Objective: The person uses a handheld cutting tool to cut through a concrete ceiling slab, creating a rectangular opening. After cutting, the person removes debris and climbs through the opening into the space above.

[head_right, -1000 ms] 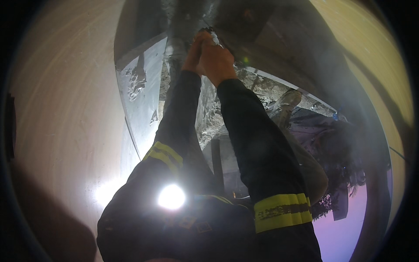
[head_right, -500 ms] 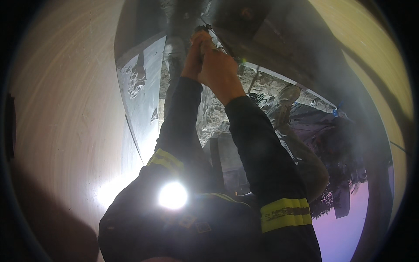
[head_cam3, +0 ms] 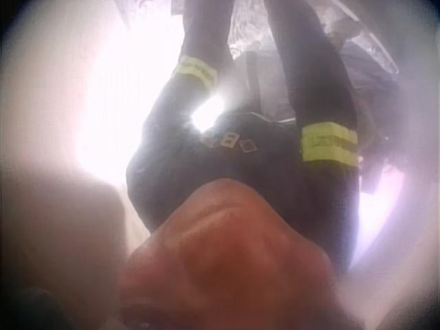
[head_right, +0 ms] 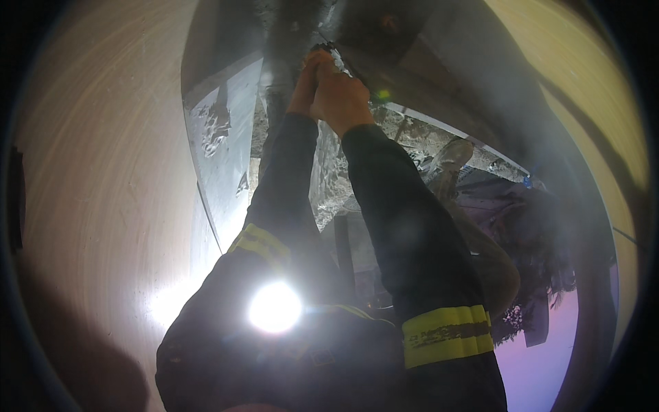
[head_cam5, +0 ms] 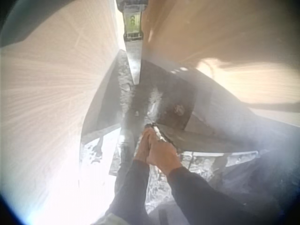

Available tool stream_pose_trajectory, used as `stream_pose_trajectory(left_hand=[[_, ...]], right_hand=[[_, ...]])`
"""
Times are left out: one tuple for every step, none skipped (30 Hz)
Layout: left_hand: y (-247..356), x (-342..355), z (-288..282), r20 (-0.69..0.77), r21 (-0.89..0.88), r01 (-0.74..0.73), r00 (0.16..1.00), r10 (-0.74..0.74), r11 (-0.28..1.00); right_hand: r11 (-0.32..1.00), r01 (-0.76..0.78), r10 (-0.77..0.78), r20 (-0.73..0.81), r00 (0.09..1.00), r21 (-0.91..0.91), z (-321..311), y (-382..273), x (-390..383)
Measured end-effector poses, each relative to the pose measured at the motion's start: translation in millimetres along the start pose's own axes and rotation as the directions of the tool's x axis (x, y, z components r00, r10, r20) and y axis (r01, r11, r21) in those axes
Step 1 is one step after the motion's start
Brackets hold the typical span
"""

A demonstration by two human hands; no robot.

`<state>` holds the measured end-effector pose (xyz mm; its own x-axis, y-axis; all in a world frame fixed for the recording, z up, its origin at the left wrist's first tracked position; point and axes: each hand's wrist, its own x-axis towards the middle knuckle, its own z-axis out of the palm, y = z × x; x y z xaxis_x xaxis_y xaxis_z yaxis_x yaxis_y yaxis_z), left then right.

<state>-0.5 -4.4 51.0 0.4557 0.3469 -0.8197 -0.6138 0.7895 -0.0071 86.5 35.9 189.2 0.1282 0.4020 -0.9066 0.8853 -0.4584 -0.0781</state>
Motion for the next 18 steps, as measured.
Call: stream_pose_trajectory(left_hand=[[-1,1,-1,-0.001,0.000,-0.002,1.000,0.002,1.000],[-2,3,-2,0.001,-0.004,-0.002,1.000,0.002,1.000],[-2,4,-2,0.002,-0.007,0.001,1.000,-0.001,1.000],[-1,5,-2,0.004,-0.010,0.002,1.000,-0.002,1.000],[-1,6,-3,0.006,-0.011,0.006,1.000,-0.006,1.000],[-1,6,-2,0.008,-0.012,0.012,1.000,-0.012,1.000],[-2,7,-1,0.010,-0.011,0.018,1.000,-0.017,1.000],[-2,9,1,0.016,-0.008,0.020,1.000,-0.020,1.000],[-3,9,-1,0.013,-0.011,0.019,1.000,-0.019,1.000],[-2,9,-2,0.011,-0.012,0.019,1.000,-0.019,1.000],[-1,8,-5,0.008,-0.011,0.015,1.000,-0.015,1.000],[-1,8,-5,0.007,-0.011,0.017,1.000,-0.017,1.000],[-1,7,-5,0.004,-0.014,0.020,1.000,-0.019,1.000],[-1,6,-4,0.003,-0.011,0.022,1.000,-0.022,1.000],[-2,4,-3,0.001,-0.012,0.024,1.000,-0.024,1.000],[-2,1,-2,-0.002,-0.010,0.031,1.000,-0.031,0.999],[-3,-3,-2,-0.007,-0.008,0.034,0.999,-0.034,0.999],[-4,-6,0,-0.014,-0.010,0.040,0.999,-0.040,0.999]], right_hand=[[1.000,0.000,0.000,-0.003,1.000,0.000,1,0,1],[1.000,0.000,0.000,-0.006,1.000,0.000,2,0,3],[1.000,-0.002,0.002,0.002,1.000,-0.004,2,0,4],[1.000,-0.004,0.004,0.010,1.000,-0.009,2,0,6],[1.000,-0.005,0.006,0.018,1.000,-0.014,2,-1,8],[1.000,-0.005,0.006,-0.005,1.000,0.021,8,3,11],[0.998,-0.005,0.007,-0.029,1.000,0.057,13,7,13],[0.996,-0.005,0.010,-0.054,0.999,0.092,19,12,15],[0.997,-0.024,0.026,-0.030,0.999,0.074,16,8,13],[0.998,-0.043,0.043,-0.007,0.999,0.055,12,4,11],[0.997,-0.062,0.061,0.015,0.998,0.035,7,1,9],[0.999,-0.047,0.046,0.029,0.999,0.020,2,0,5],[1.000,-0.031,0.031,0.044,0.999,0.004,-3,-1,1],[1.000,-0.014,0.014,0.058,0.998,-0.011,-8,-2,-4],[1.000,-0.017,0.017,0.047,0.999,-0.002,-14,-4,-12],[1.000,-0.019,0.019,0.035,0.999,0.006,-19,-7,-20],[1.000,-0.020,0.020,0.024,1.000,0.013,-21,-10,-26],[0.999,-0.030,0.029,0.022,0.999,0.023,-21,-9,-29]])
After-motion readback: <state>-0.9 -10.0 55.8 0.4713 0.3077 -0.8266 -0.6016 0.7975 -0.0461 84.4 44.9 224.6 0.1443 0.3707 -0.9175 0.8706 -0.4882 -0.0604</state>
